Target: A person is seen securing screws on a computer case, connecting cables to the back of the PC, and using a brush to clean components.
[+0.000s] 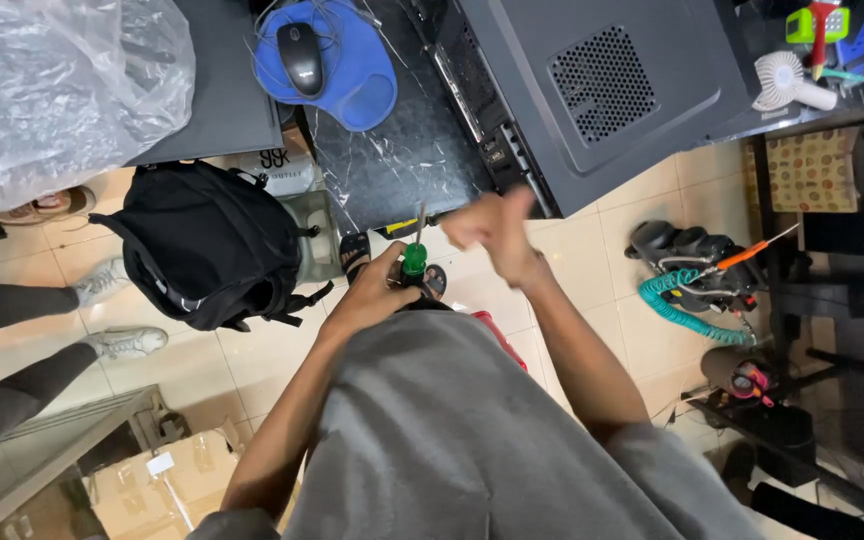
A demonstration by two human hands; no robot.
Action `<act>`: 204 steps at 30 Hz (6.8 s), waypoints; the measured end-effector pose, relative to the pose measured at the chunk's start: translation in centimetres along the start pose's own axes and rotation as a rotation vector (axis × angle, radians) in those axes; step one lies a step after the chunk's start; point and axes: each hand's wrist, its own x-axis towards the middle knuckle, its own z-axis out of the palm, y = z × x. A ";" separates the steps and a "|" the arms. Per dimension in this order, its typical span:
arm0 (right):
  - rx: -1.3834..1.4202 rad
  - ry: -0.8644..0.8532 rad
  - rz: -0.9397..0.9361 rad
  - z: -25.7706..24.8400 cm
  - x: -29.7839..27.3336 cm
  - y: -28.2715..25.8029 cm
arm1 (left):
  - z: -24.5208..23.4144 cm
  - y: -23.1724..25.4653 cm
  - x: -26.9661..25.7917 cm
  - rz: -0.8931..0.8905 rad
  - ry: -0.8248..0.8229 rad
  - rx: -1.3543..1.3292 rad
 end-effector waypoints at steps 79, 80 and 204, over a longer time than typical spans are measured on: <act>-0.188 1.122 0.507 -64.1 -25.8 -4.2 | 53.0 34.2 49.7 0.255 -0.432 -0.087; -0.170 1.126 0.515 -65.7 -24.9 -4.6 | 53.7 34.8 51.3 0.227 -0.427 -0.095; -1.397 -0.029 -0.139 -15.2 24.7 2.3 | -12.2 9.6 29.1 0.137 0.724 0.788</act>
